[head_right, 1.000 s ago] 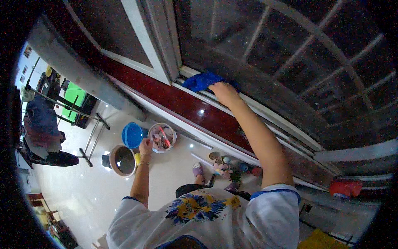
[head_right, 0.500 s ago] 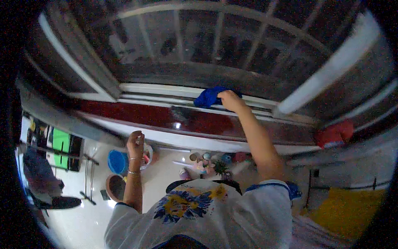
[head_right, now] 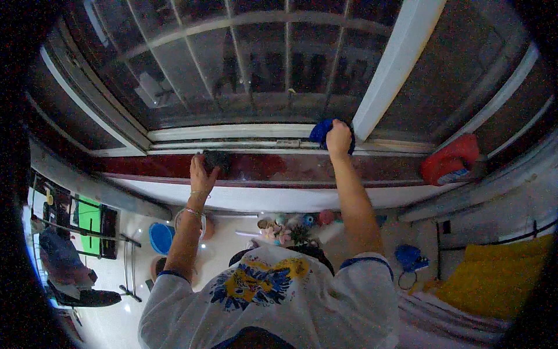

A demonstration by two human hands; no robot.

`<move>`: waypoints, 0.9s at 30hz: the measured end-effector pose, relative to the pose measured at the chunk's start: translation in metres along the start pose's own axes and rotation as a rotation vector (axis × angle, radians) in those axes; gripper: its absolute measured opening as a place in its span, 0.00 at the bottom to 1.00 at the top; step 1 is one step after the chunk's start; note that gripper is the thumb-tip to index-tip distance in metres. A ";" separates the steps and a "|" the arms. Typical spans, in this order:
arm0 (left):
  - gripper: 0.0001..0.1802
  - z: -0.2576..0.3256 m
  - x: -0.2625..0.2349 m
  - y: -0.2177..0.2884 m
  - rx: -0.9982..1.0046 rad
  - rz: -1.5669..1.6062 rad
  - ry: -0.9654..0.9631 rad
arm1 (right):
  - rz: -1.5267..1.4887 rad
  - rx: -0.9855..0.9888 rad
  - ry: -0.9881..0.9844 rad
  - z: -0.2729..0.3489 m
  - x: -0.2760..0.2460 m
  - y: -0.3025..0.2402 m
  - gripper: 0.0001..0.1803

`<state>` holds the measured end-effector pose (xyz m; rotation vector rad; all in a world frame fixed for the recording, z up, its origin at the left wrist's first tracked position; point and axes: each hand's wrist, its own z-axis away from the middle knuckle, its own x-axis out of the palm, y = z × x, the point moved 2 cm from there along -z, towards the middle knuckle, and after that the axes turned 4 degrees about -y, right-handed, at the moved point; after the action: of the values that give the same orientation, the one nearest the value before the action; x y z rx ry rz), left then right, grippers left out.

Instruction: The person cleans a window and its frame using a blue cloth and a steel wool pad. They dip the cloth in a bucket of water, wipe the glass panes and the window sill, and use the steel wool pad to scrub the frame. The person also handles a red bottle of cleaning solution.

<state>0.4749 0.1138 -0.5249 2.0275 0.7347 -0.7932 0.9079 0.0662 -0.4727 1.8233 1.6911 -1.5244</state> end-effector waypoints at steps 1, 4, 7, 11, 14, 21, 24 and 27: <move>0.37 0.000 0.004 -0.003 -0.015 -0.015 -0.029 | -0.079 0.020 0.063 0.001 -0.001 0.008 0.11; 0.37 -0.008 0.010 0.011 -0.032 -0.025 -0.077 | -0.515 0.221 0.337 0.008 0.012 0.041 0.15; 0.34 -0.015 0.017 0.009 -0.066 0.008 -0.097 | -1.570 0.608 0.370 0.016 0.008 0.032 0.20; 0.29 -0.031 0.018 0.020 -0.010 0.065 -0.120 | -2.104 0.776 -0.040 0.045 -0.058 -0.023 0.15; 0.27 -0.058 0.011 0.084 0.130 0.101 -0.040 | -1.793 0.764 -0.019 0.066 -0.030 0.004 0.16; 0.27 -0.141 0.003 0.158 0.337 0.024 0.398 | -0.729 0.339 0.009 0.116 0.027 0.046 0.25; 0.28 -0.165 0.000 0.157 0.362 -0.030 0.496 | -0.642 0.235 0.016 0.118 0.007 0.023 0.16; 0.27 -0.194 -0.026 0.188 0.379 -0.011 0.734 | -0.393 0.053 0.076 0.118 0.024 0.027 0.17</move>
<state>0.6467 0.1791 -0.3254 2.6971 1.0502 -0.1676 0.8651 -0.0149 -0.5551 1.6611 2.1657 -1.6730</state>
